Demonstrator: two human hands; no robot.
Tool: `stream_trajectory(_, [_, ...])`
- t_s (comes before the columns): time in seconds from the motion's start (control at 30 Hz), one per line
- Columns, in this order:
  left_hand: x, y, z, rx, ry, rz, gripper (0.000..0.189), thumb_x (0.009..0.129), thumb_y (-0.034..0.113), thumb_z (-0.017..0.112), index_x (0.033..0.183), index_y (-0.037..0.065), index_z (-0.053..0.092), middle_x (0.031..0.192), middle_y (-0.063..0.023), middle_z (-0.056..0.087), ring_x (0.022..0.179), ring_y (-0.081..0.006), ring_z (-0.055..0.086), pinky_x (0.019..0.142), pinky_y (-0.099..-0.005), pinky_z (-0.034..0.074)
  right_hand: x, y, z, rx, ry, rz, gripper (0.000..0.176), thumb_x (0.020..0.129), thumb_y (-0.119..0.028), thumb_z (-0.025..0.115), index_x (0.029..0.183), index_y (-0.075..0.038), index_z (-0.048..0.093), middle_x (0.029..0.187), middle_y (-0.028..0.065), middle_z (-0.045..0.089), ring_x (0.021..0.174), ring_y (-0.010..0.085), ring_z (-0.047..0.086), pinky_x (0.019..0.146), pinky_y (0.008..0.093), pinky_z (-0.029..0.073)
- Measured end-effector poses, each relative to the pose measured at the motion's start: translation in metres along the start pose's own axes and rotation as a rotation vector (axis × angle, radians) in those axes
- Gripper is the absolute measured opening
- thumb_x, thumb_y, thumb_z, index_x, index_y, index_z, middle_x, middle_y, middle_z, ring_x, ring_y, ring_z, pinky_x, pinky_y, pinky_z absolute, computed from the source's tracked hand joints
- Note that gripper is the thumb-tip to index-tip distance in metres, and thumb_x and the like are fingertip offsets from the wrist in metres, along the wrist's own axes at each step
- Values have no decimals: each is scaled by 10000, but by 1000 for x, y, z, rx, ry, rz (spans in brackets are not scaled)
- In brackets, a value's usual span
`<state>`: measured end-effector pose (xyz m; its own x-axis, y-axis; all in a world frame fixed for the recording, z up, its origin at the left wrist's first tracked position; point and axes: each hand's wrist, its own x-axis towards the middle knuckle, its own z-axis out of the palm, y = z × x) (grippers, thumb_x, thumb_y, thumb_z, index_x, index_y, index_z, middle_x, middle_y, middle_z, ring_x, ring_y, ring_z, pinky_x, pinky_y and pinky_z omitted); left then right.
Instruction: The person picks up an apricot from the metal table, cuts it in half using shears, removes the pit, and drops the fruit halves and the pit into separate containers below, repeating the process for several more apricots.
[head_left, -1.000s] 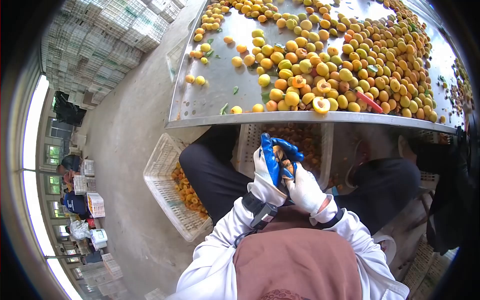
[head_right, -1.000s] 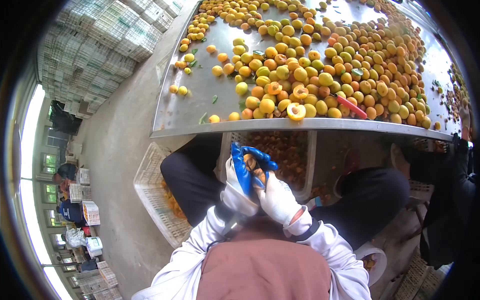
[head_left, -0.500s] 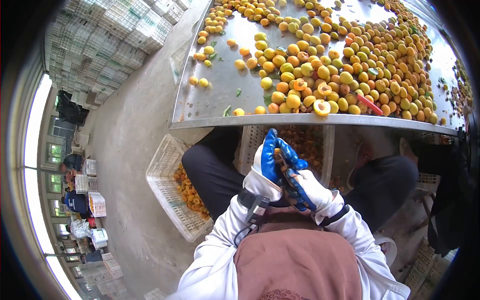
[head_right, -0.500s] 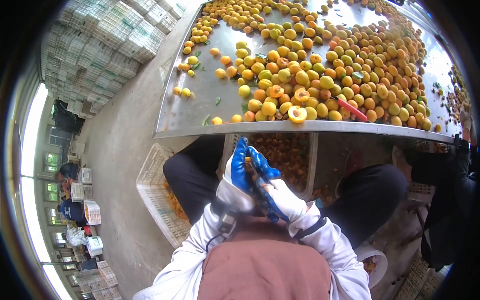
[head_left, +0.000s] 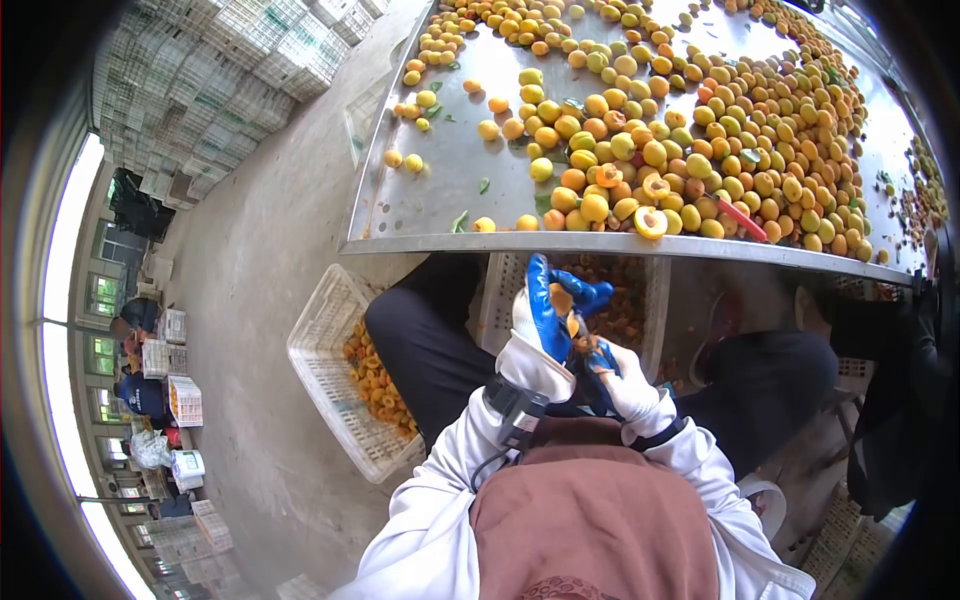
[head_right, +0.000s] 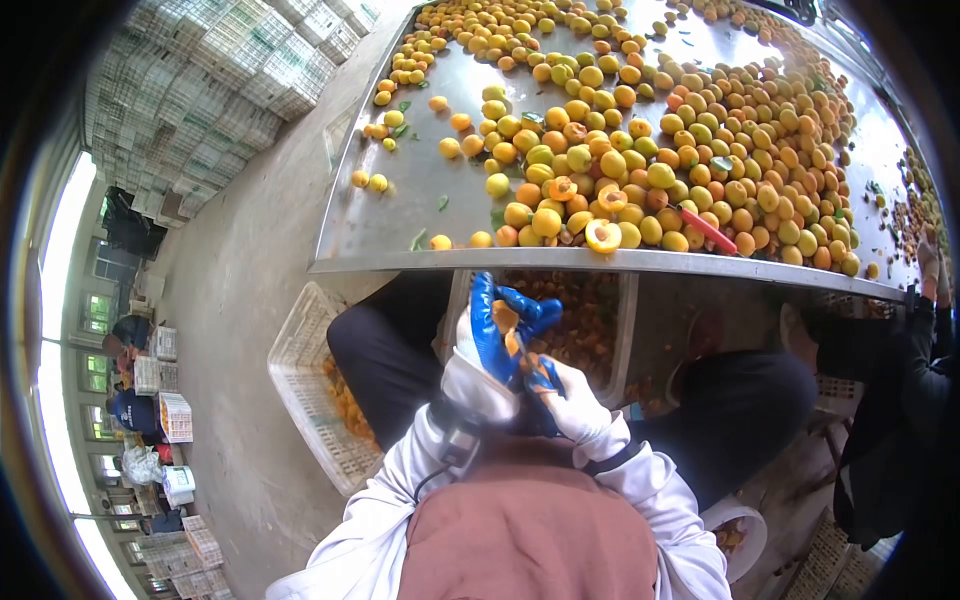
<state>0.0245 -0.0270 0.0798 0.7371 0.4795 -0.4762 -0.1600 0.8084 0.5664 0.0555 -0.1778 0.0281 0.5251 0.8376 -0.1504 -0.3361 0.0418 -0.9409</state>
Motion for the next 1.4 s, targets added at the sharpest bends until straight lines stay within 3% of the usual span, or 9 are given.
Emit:
stream_trajectory(0.13, [9,16,-12,496,19,604,437,1102,297,402,901,-32,607,782,-178,681,918,-320,696,929,-436,534,7,9,-9,-780,234,-45,245,874,-85,677,1100,-13,615,866,241,688,836,431,681,710,432,532])
stream_trajectory(0.27, [-52,85,-50,1038,-1,1049,567,797,267,641,1220,-71,472,1107,-193,631,1046,-293,639,1034,-422,449,2,1,-12,-936,318,-81,279,887,-258,725,1051,-63,613,769,197,684,727,405,681,646,481,532])
stream_trajectory(0.37, [-92,137,-81,792,762,1057,295,1061,243,528,1092,-38,614,895,-130,698,851,-195,655,863,-333,494,1,7,-15,-876,350,-45,289,886,-275,731,1053,-70,614,764,199,684,722,402,683,642,477,538])
stream_trajectory(0.43, [-129,185,-152,1565,987,761,193,1018,198,594,1094,24,628,963,-121,692,842,-212,673,848,-333,531,2,1,-14,-846,368,-60,292,887,-277,738,1050,-68,615,763,195,683,721,404,682,639,473,534])
stream_trajectory(0.5, [-140,192,-175,2567,1171,1171,190,960,146,662,1099,17,650,1068,-114,682,895,-218,669,851,-326,530,3,-2,-14,-759,371,-83,303,883,-275,746,1057,-63,618,761,191,683,715,404,680,636,469,531])
stream_trajectory(0.6, [-104,169,-108,1938,737,1254,299,899,86,713,1182,19,640,1174,-110,659,955,-228,667,851,-327,533,4,0,-13,-623,391,-47,245,910,-175,705,1088,-36,612,790,167,683,708,336,679,632,408,519])
stream_trajectory(0.7, [-52,122,-5,1238,121,842,387,894,-43,644,1279,-22,607,1307,-135,613,1125,-228,632,917,-333,551,4,-12,-12,-419,418,4,174,950,-79,645,1107,-19,603,768,82,639,657,175,628,588,302,481])
stream_trajectory(0.87, [59,62,86,1877,-637,997,384,882,144,722,1253,107,633,1337,-155,596,1109,-354,652,898,-387,553,1,-3,-24,-153,534,39,168,974,-148,641,1080,-22,613,724,44,583,623,115,529,591,294,465])
stream_trajectory(1.4, [75,9,85,1897,-448,858,417,831,205,763,1136,9,557,991,-211,653,934,-404,669,799,-461,528,-13,-11,-39,-125,654,-132,215,937,-15,585,1149,15,607,837,66,634,757,135,598,700,296,492])
